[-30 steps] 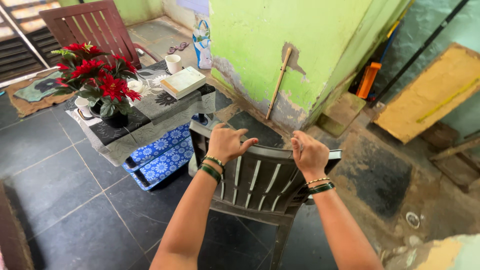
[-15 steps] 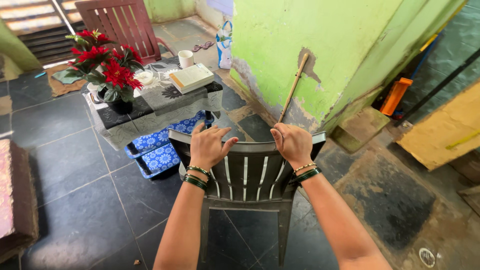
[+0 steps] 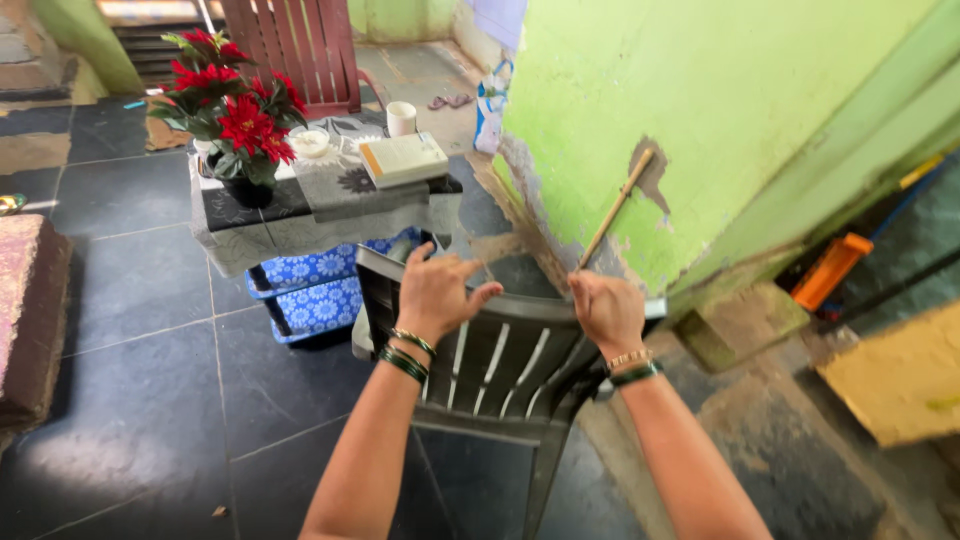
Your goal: The person rearranges two plastic chairs around a small table in a tiled entryway. They move a maroon chair and a grey chair into position, then adjust a book, two cups, and a potted plant on the table.
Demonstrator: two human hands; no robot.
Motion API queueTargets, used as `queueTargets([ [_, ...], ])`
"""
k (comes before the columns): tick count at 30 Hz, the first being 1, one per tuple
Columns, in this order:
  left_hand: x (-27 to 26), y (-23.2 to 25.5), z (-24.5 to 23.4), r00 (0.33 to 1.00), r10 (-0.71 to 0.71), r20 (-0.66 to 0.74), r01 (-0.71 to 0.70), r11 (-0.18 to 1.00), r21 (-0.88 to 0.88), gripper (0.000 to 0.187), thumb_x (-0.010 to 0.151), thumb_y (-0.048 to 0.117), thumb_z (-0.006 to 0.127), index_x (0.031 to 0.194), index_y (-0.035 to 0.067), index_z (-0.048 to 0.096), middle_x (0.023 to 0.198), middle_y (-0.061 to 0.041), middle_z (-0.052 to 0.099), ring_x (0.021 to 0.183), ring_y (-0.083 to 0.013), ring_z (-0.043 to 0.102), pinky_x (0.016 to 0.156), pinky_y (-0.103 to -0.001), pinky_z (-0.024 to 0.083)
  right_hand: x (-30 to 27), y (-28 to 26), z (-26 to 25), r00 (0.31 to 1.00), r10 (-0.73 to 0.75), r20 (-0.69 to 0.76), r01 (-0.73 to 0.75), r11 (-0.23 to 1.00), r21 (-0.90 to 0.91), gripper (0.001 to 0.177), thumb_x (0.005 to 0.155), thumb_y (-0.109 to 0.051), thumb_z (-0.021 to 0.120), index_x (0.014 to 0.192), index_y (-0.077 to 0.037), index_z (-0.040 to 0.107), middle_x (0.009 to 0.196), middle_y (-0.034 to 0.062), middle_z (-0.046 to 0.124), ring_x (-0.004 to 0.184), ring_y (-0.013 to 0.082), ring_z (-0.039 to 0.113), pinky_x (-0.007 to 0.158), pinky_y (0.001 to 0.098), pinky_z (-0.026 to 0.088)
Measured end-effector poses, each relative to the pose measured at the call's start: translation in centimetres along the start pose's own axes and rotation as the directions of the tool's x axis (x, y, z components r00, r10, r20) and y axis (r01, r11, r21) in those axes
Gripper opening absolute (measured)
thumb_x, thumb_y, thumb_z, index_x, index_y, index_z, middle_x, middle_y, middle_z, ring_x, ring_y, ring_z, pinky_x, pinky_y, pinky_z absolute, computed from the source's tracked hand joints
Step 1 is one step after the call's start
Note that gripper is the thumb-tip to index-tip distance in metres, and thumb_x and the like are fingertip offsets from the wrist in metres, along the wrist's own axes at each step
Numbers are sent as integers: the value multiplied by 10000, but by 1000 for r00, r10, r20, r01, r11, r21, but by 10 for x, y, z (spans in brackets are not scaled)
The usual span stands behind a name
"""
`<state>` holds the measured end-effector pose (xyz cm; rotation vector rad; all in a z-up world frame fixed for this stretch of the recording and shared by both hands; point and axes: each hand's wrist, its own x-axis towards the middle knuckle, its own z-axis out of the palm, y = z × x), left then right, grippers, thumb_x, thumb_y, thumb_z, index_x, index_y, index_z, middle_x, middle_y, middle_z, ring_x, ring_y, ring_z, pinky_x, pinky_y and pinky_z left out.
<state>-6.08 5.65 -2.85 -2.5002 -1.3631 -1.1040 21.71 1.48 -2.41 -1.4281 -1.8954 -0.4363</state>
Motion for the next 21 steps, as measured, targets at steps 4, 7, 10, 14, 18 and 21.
queueTargets([
  [4,29,15,20,998,-57,25,56,998,19,696,914,742,465,1059,148,797,857,-73,761,879,-239,714,1120,-501,377,7,43,5,995,82,55,-81,996,-23,650,1067,-560,293,747,-130,659,611,170,591,611,415,594,546,504,436],
  [7,42,17,30,998,-64,-22,65,997,38,662,916,726,486,1030,155,803,885,-65,766,891,-236,714,1111,-510,376,18,67,14,991,78,106,-77,997,-13,687,1075,-585,272,712,-116,620,611,171,575,634,418,590,573,513,434],
  [10,56,13,35,994,-104,-17,104,993,55,629,935,702,484,1048,175,807,897,-45,763,937,-225,701,1133,-516,367,32,77,23,986,95,141,-92,995,-26,705,1054,-611,261,690,-119,609,600,166,562,625,416,584,565,512,431],
  [14,76,14,48,992,-122,-27,124,986,109,613,937,690,486,1033,178,808,975,-21,777,1118,-241,657,1167,-580,281,51,85,23,989,102,106,-105,994,22,707,1051,-618,238,691,-138,613,608,135,578,625,408,586,546,514,423],
  [18,93,15,60,982,-179,-62,187,969,163,611,924,701,493,1023,191,814,1038,-16,779,1255,-290,595,1178,-644,180,69,89,23,978,181,101,-191,977,97,676,1014,-630,264,722,-165,660,619,120,614,626,385,605,527,489,439],
  [21,102,13,67,966,-253,-56,259,954,155,614,932,695,474,1030,194,814,1067,0,778,1283,-283,585,1189,-701,117,84,98,28,982,105,156,-104,994,-15,676,1051,-607,299,735,-122,648,707,138,626,709,377,617,575,483,448],
])
